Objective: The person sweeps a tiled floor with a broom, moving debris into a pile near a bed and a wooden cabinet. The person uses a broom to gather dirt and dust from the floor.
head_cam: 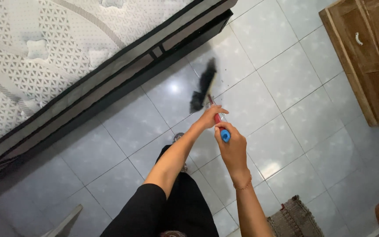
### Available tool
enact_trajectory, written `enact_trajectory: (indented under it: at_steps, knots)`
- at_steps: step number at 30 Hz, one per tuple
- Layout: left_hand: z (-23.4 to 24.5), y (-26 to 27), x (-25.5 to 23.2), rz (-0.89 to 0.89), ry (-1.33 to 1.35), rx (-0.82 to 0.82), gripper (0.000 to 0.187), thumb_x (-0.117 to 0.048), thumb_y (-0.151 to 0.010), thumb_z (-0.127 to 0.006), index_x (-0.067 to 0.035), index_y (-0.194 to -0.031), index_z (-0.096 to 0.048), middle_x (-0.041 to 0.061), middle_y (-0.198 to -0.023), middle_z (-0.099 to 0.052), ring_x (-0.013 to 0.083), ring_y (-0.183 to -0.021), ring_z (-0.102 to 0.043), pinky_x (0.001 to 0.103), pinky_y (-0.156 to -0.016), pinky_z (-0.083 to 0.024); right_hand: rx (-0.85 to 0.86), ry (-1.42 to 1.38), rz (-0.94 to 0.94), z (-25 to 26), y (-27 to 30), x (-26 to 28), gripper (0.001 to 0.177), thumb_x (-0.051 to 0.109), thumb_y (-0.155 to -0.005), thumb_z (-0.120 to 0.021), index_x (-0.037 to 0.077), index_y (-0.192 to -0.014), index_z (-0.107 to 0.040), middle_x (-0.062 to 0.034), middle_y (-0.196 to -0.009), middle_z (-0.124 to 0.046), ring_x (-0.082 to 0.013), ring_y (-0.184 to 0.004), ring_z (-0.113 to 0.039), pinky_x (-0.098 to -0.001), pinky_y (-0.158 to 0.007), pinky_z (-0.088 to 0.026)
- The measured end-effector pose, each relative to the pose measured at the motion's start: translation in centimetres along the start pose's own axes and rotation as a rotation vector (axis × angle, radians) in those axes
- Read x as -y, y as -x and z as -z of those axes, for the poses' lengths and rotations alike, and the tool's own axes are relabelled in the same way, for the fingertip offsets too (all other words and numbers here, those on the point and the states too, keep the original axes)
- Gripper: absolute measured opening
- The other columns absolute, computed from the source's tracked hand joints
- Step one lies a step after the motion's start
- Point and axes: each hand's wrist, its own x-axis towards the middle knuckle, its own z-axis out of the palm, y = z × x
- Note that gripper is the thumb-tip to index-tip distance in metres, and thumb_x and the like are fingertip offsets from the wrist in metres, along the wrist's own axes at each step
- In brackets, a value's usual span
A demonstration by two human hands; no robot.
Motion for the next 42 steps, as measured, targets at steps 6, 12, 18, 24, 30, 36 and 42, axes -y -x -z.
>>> enact_trajectory:
  at_steps: [6, 12, 18, 24, 30, 36, 42]
  knots:
    - [5.0, 4.9, -16.9, 0.343, 0.807, -0.044, 0.042, -0.025, -0.099, -0.060, -0.009, -0.138, -0.065, 0.028, -0.160, -0.035, 0.0437, -0.155, -0.005, 0.053, -0.127, 0.004, -0.129, 0.203, 0.185, 2.5, 2.1, 1.4, 0.008, 0.017, -0.096, -0.072, 0.014, -0.103, -0.073, -0.0052, -0.095, -0.076, -0.0245, -0.093, -0.074, -0.0340, -0.082, -0.058]
    - [3.2, 10.9, -14.4, 0.037, 0.078, -0.041, 0.071, 0.016, -0.083, -0.048, -0.015, -0.147, -0.050, 0.025, -0.156, -0.042, 0.0503, -0.149, -0.025, 0.054, -0.121, -0.026, -0.042, 0.040, 0.063, 6.0, 6.7, 4.9, 0.014, 0.017, -0.091, -0.069, 0.015, -0.104, -0.073, -0.0004, -0.112, -0.076, -0.0145, -0.117, -0.071, -0.0268, -0.090, -0.057]
    - [4.1, 14.0, -4.3, 0.074, -0.105, 0.079, 0.063, 0.013, -0.077, -0.062, -0.012, -0.135, -0.062, 0.025, -0.144, -0.053, 0.0370, -0.138, -0.048, 0.043, -0.115, -0.037, 0.176, -0.107, -0.223, 2.2, 6.9, 0.3, 0.013, 0.024, -0.089, -0.069, 0.021, -0.099, -0.077, 0.0052, -0.112, -0.080, -0.0072, -0.085, -0.072, -0.0212, -0.072, -0.053]
    - [2.7, 14.4, 2.2, 0.296, -0.213, 0.189, 0.059, 0.006, -0.074, -0.067, -0.019, -0.127, -0.072, 0.017, -0.125, -0.069, 0.0363, -0.122, -0.063, 0.045, -0.105, -0.050, 0.155, -0.221, -0.122, -2.7, 6.4, -4.7, 0.009, 0.017, -0.087, -0.074, 0.017, -0.095, -0.078, -0.0079, -0.095, -0.081, -0.0276, -0.097, -0.076, -0.0395, -0.086, -0.057]
    - [-1.1, 10.3, 0.8, 0.247, -0.150, 0.095, 0.052, 0.005, -0.087, -0.064, -0.026, -0.128, -0.071, 0.002, -0.128, -0.071, 0.0256, -0.133, -0.057, 0.050, -0.124, -0.021, 0.089, -0.157, -0.272, 0.9, 4.8, -3.2, 0.012, 0.014, -0.082, -0.071, 0.018, -0.089, -0.079, -0.0073, -0.081, -0.079, -0.0213, -0.078, -0.072, -0.0351, -0.076, -0.055]
    - [-4.6, 4.2, -1.0, 0.194, -0.092, 0.078, 0.034, -0.010, -0.096, -0.064, -0.028, -0.124, -0.073, 0.010, -0.128, -0.070, 0.0348, -0.139, -0.050, 0.053, -0.120, -0.034, -0.010, -0.097, -0.351, 4.3, 3.4, -1.4, 0.015, 0.013, -0.084, -0.065, 0.015, -0.092, -0.078, -0.0142, -0.071, -0.073, -0.0246, -0.066, -0.065, -0.0335, -0.066, -0.051]
    - [-7.3, -1.4, -1.5, 0.120, -0.077, 0.083, 0.030, -0.018, -0.099, -0.064, -0.034, -0.123, -0.073, 0.017, -0.135, -0.064, 0.0363, -0.144, -0.045, 0.052, -0.125, -0.022, -0.089, 0.040, -0.203, 5.7, 2.2, -4.4, 0.014, 0.008, -0.087, -0.066, 0.012, -0.096, -0.075, -0.0150, -0.084, -0.077, -0.0401, -0.081, -0.073, -0.0423, -0.080, -0.053]
